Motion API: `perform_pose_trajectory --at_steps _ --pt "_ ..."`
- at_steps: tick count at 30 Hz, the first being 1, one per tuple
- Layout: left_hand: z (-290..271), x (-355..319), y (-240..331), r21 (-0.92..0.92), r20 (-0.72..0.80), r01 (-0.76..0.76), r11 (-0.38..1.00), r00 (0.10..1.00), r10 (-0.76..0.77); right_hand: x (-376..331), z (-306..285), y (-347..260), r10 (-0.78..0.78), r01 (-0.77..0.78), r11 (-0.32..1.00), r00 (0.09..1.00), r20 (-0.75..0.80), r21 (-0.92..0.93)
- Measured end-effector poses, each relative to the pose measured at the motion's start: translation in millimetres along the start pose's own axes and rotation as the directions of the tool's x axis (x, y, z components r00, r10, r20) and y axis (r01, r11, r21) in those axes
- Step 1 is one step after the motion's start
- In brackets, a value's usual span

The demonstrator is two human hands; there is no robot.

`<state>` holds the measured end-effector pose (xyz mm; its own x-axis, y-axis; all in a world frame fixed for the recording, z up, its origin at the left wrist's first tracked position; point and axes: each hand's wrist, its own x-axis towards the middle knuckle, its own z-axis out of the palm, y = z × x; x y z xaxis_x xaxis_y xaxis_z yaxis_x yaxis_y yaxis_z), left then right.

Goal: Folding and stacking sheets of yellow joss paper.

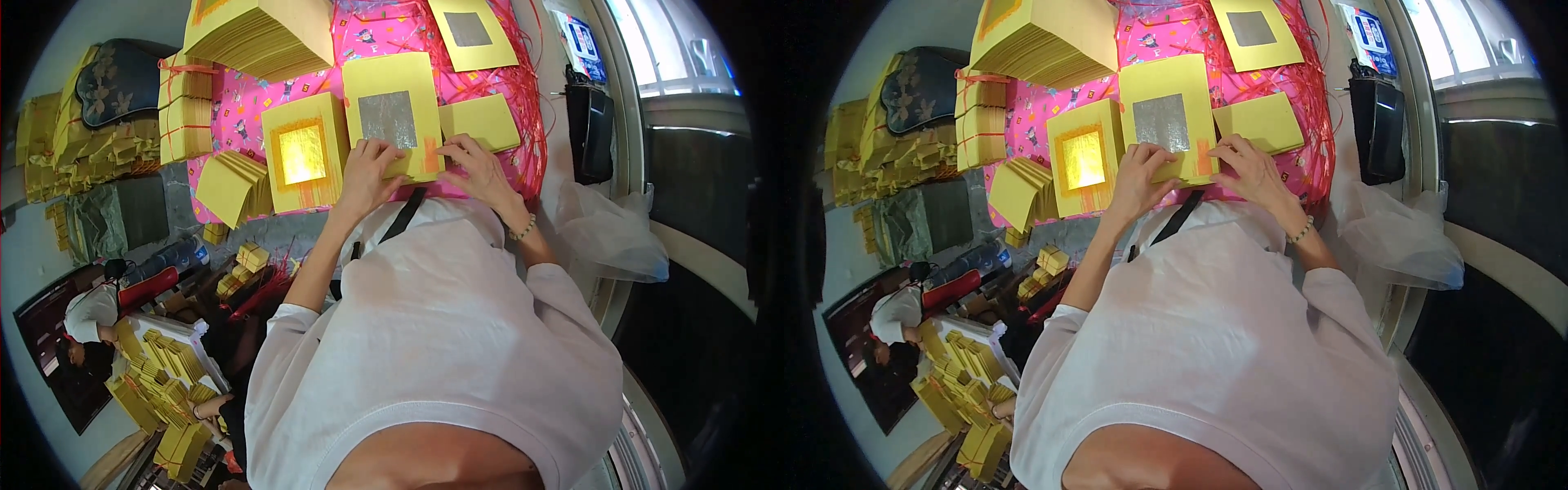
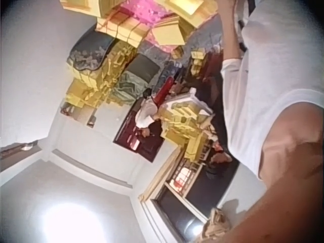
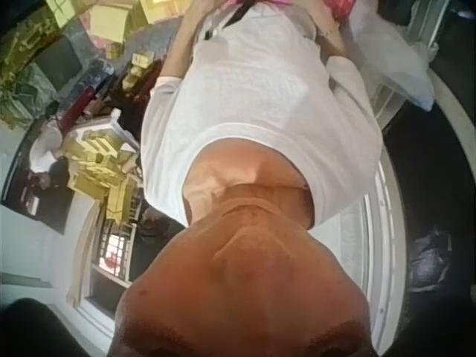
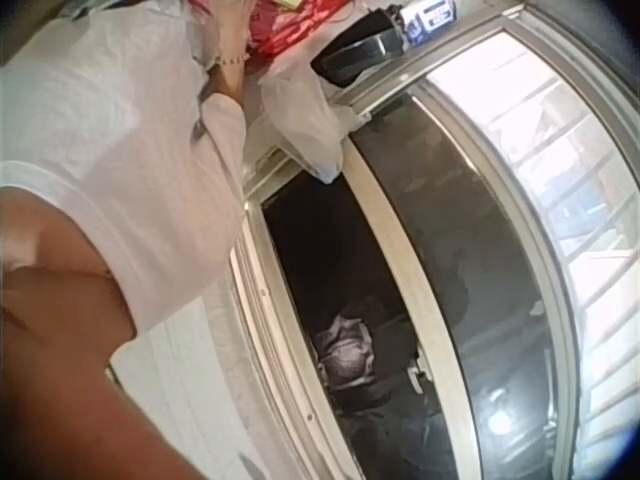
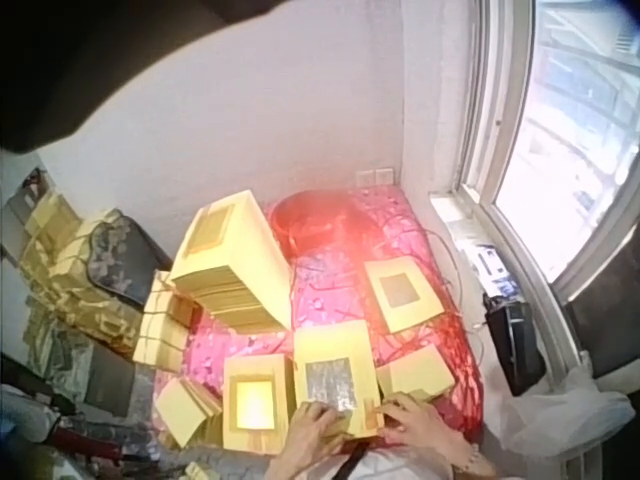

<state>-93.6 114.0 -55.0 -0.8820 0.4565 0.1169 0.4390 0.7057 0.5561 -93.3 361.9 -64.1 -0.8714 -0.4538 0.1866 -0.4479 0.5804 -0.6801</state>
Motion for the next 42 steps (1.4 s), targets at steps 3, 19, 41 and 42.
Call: perform_pose_trajectory --at_steps 3,19,41,42 --pt "3.0 0.2 -4.4 -0.021 -0.004 0.016 1.000 1.000 -0.016 4.2 -3.4 1.0 0.009 -0.010 1.000 0.999 0.049 0.014" --pt "1.6 0.3 -12.5 -0.004 -0.010 -0.055 0.999 0.998 0.055 9.9 -1.2 13.7 -0.148 0.152 0.986 0.988 0.050 -0.074" --pt "4.4 4.5 -9.3 -0.071 -0.032 -0.018 0.997 0.999 0.015 33.9 -18.6 1.7 -0.097 0.079 0.988 0.986 0.137 0.132" --pt "4.5 5.6 -10.5 -0.168 -0.026 0.002 0.986 1.000 -0.007 35.6 -18.8 2.9 -0.081 0.060 0.984 0.989 0.126 0.166"
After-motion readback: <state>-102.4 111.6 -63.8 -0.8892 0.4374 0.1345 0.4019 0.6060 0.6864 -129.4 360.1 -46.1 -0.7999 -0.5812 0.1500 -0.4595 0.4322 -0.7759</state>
